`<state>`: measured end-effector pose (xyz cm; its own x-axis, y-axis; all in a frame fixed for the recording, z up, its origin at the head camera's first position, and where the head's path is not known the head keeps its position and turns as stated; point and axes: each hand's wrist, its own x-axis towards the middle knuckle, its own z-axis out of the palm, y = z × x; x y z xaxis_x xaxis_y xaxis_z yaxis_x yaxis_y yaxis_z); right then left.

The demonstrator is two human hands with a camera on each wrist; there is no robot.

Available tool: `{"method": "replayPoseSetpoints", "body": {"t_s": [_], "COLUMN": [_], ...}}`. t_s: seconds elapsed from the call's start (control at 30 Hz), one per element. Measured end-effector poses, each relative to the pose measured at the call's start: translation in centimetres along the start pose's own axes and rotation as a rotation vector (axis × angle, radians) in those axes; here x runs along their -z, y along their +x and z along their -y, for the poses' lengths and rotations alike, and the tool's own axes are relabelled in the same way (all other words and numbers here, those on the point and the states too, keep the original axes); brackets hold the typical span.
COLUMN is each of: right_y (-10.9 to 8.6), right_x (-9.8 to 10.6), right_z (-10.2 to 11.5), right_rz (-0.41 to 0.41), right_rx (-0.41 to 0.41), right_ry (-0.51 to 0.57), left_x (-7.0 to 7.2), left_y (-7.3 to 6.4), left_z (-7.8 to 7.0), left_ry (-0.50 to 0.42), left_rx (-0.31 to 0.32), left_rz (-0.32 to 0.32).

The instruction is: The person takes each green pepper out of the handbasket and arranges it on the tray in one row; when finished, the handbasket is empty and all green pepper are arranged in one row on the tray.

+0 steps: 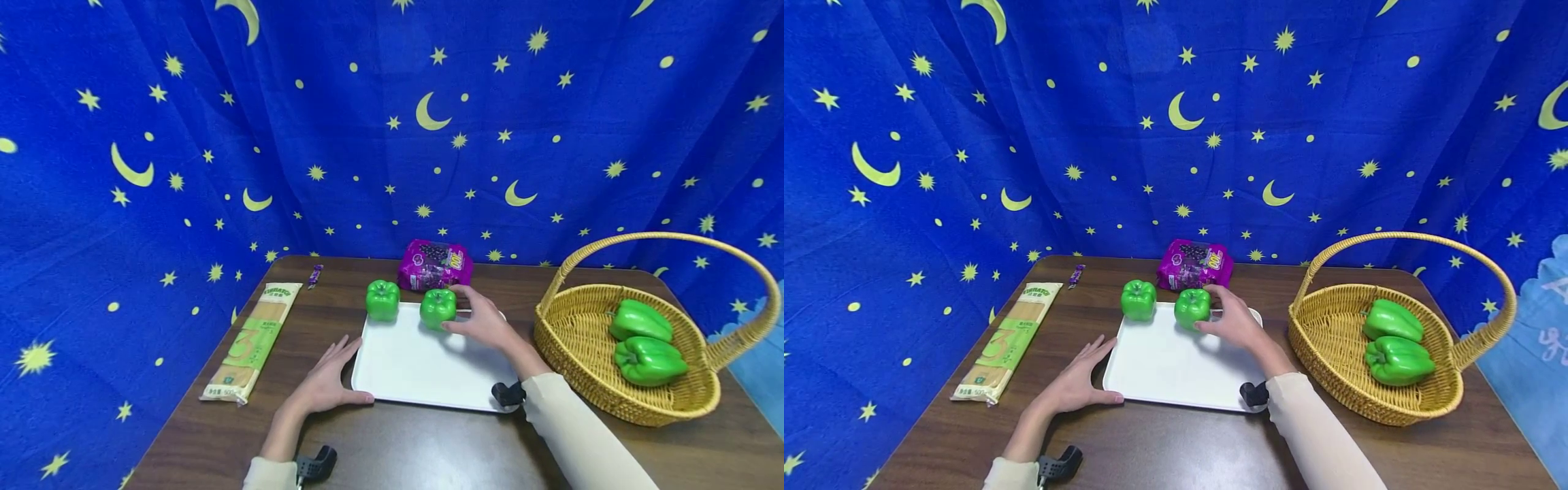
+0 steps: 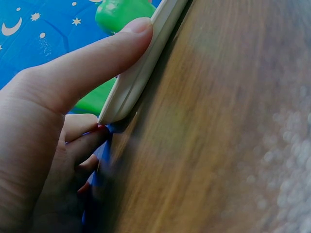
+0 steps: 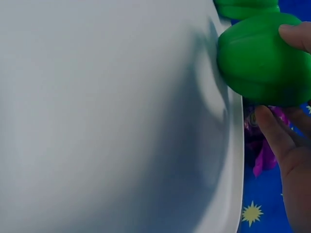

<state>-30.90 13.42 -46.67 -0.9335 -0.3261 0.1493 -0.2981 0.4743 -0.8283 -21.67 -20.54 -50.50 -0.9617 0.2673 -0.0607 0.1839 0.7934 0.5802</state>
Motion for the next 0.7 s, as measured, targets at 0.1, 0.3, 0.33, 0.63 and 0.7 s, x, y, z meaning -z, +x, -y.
{"method": "replayPoseSetpoints", "body": {"t_s": [0.1, 0.3, 0.33, 0.63, 0.7], "right_y": [0.5, 1.2, 1.2, 2.0, 2.2], "right_x": [-0.4, -1.4, -1.5, -2.7, -2.9], "right_z": [-0.1, 0.0, 0.1, 0.6, 0.6], "right_rz": [0.004, -0.002, -0.005, -0.022, -0.02], "right_rx": [0.024, 0.039, 0.037, 0.066, 0.072], "right_ry": [0.046, 0.051, 0.043, 0.024, 0.024], "left_x": [0.0, 0.0, -0.1, 0.0, 0.0], "left_y": [0.0, -0.1, -0.1, 0.0, 0.0], "left_z": [0.1, 0.1, 0.1, 0.2, 0.1], "left_ry": [0.001, -0.003, -0.004, 0.005, 0.002], "left_rx": [-0.006, -0.011, -0.011, 0.002, 0.001], "left_rz": [-0.003, -0.008, -0.009, -0.004, -0.003]}}
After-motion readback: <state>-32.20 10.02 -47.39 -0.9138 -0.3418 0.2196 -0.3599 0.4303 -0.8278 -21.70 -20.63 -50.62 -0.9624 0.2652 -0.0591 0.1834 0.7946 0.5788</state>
